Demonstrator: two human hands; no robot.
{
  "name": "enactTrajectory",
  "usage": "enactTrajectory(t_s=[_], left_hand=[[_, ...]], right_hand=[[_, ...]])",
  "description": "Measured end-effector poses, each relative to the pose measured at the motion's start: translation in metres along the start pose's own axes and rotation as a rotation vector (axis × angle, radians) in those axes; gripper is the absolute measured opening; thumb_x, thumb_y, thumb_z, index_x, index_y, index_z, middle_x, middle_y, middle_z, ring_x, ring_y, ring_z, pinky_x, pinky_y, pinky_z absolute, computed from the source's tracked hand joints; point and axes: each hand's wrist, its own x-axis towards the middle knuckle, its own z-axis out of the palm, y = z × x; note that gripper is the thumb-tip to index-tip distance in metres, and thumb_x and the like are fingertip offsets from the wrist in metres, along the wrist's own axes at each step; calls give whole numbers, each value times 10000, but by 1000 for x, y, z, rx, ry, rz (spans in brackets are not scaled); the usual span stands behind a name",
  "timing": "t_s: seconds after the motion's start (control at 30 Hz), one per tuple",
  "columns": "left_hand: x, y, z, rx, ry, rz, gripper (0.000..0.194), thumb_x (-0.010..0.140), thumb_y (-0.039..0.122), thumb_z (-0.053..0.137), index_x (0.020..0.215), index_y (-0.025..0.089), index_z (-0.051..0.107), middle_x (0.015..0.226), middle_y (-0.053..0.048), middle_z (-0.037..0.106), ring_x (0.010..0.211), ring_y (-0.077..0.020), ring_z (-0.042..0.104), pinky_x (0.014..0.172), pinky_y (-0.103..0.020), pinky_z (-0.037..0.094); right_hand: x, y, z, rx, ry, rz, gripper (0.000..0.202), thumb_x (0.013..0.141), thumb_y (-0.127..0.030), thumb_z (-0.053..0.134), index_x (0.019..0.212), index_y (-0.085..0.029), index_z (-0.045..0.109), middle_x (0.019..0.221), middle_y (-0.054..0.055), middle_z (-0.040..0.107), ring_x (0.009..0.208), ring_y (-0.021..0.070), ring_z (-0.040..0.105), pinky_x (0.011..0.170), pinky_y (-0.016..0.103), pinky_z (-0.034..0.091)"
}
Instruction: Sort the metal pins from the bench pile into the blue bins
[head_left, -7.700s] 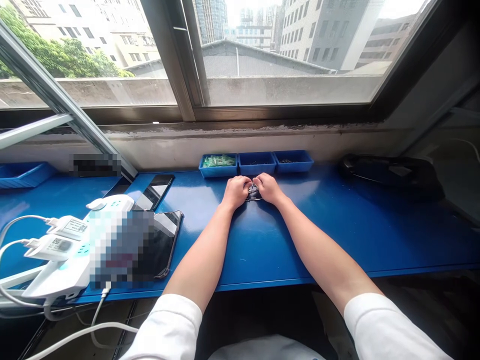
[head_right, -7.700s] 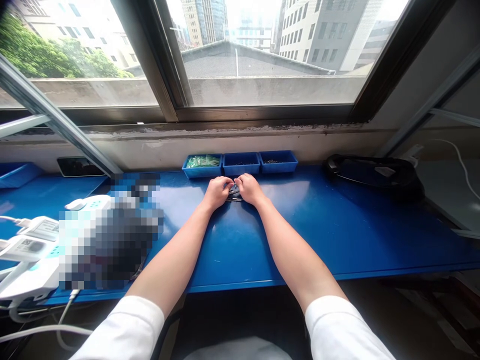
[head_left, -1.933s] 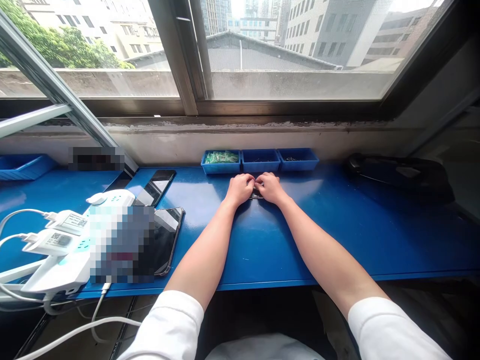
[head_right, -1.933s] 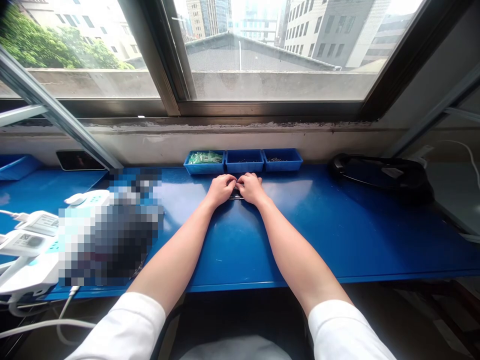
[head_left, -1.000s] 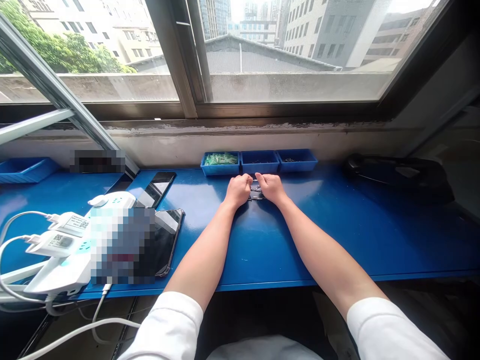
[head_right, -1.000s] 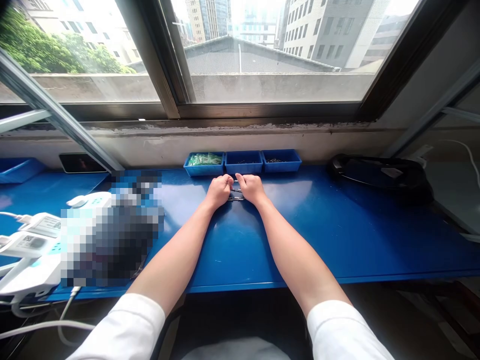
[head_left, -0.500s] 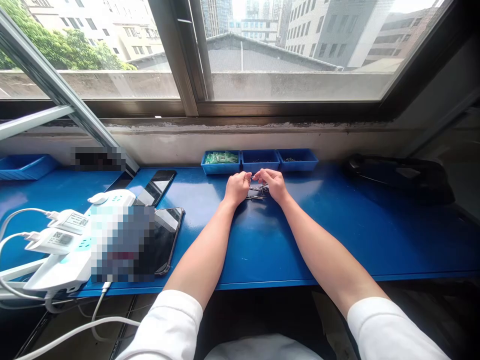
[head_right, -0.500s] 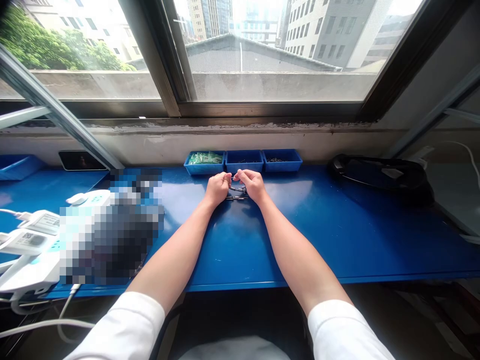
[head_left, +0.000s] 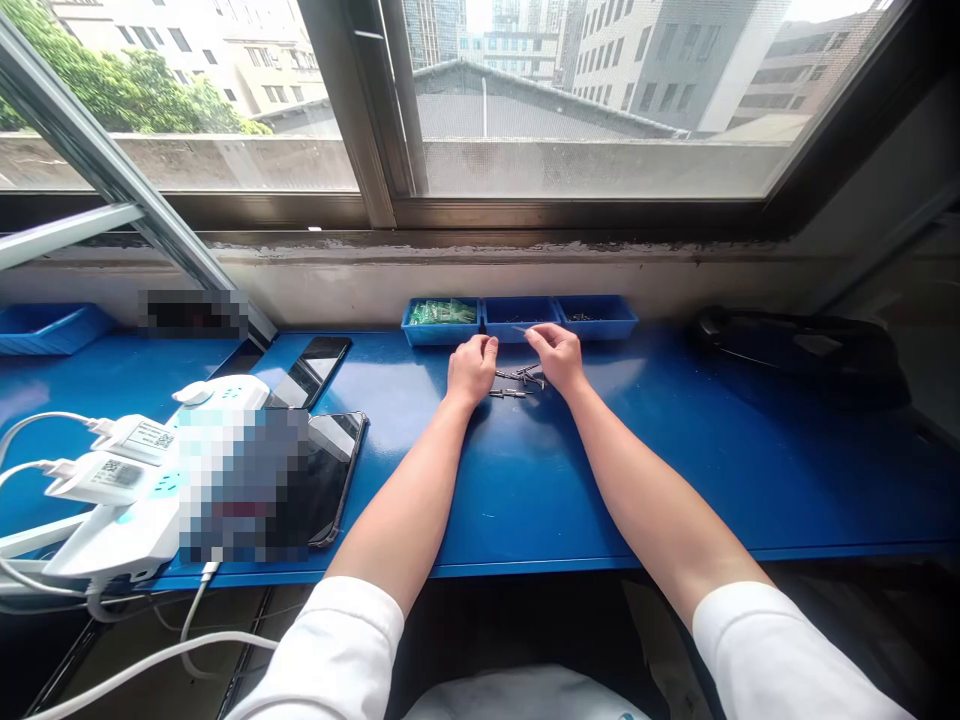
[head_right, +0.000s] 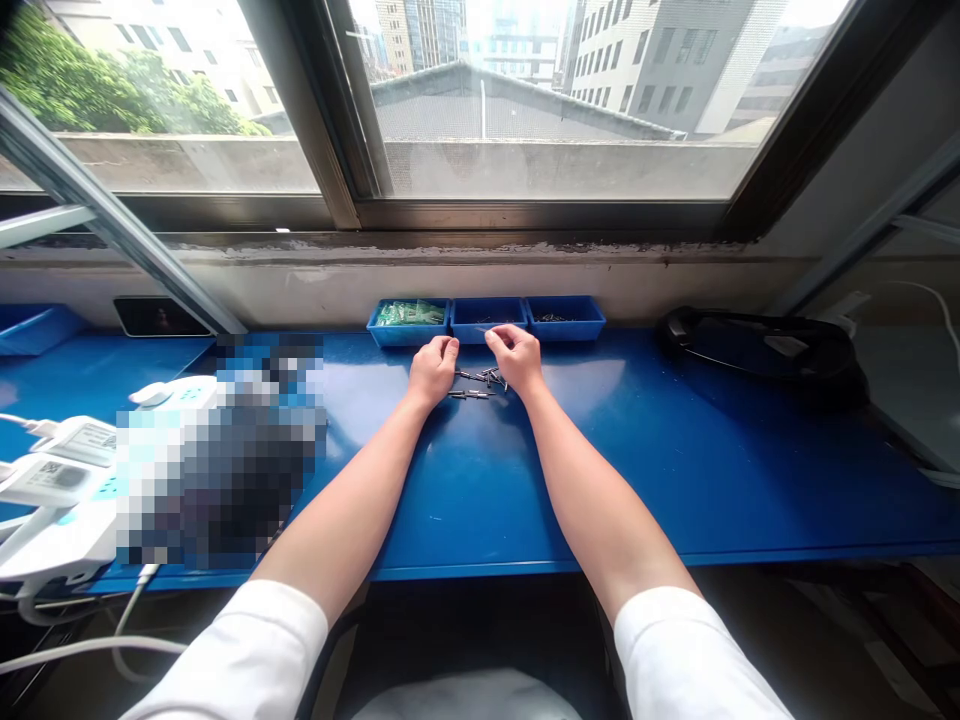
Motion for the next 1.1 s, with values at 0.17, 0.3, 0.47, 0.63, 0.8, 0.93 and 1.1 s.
enactTrajectory(t_s=[0.17,0.3,0.47,0.63,0.8,0.93,1.1], left_hand=[[1,1,-2,74,-35,-45,262,894,286,414,999,185,633,1022,-74,682,976,-221,598,865,-316,439],[0,4,-4,147,-100,-70,293,875,231,398,1026,179,643,1065,-72,668,1020,-216,581,908,-311,433],[0,4,-4,220,-156,-82,322,803,174,430,1009,184,678,1088,-81,655,1044,-242,565,932,-342,427],[0,3,-4,250,-177,-73,316,796,211,437,981,189,692,1072,-92,654,1041,-269,557,916,-378,431],[1,1,-5,235,-192,-79,332,788,196,423,981,190,694,1063,-89,653,1035,-253,560,917,-354,431],[3,0,-8,232,-221,-80,336,768,195,430,960,193,705,1033,-87,663,996,-239,578,893,-332,440],[0,3,-10,258,-255,-57,309,767,232,442,905,222,718,987,-68,675,973,-248,586,858,-345,449]], right_hand=[[15,10,-19,-477,28,42,498,749,-389,571,1211,-206,591,1271,67,585,1155,300,435,972,472,365],[19,14,-28,-623,-147,167,717,717,-409,578,1394,-246,408,1517,-3,301,1232,341,343,998,502,328],[18,14,-28,-648,-207,182,762,753,-412,519,1457,-256,275,1563,-12,167,1263,334,317,1001,499,328],[17,17,-24,-696,-205,164,749,770,-420,514,1454,-241,269,1567,17,150,1261,328,314,989,492,341],[14,22,-23,-629,-18,38,543,772,-249,491,1308,-157,490,1431,81,424,1214,285,382,995,430,357],[3,18,-17,-516,-48,-129,291,722,-120,460,930,-152,662,950,83,651,965,216,532,903,334,435],[-11,13,-2,-454,-306,-243,296,665,-152,561,935,-179,680,856,48,623,866,199,540,810,310,471]])
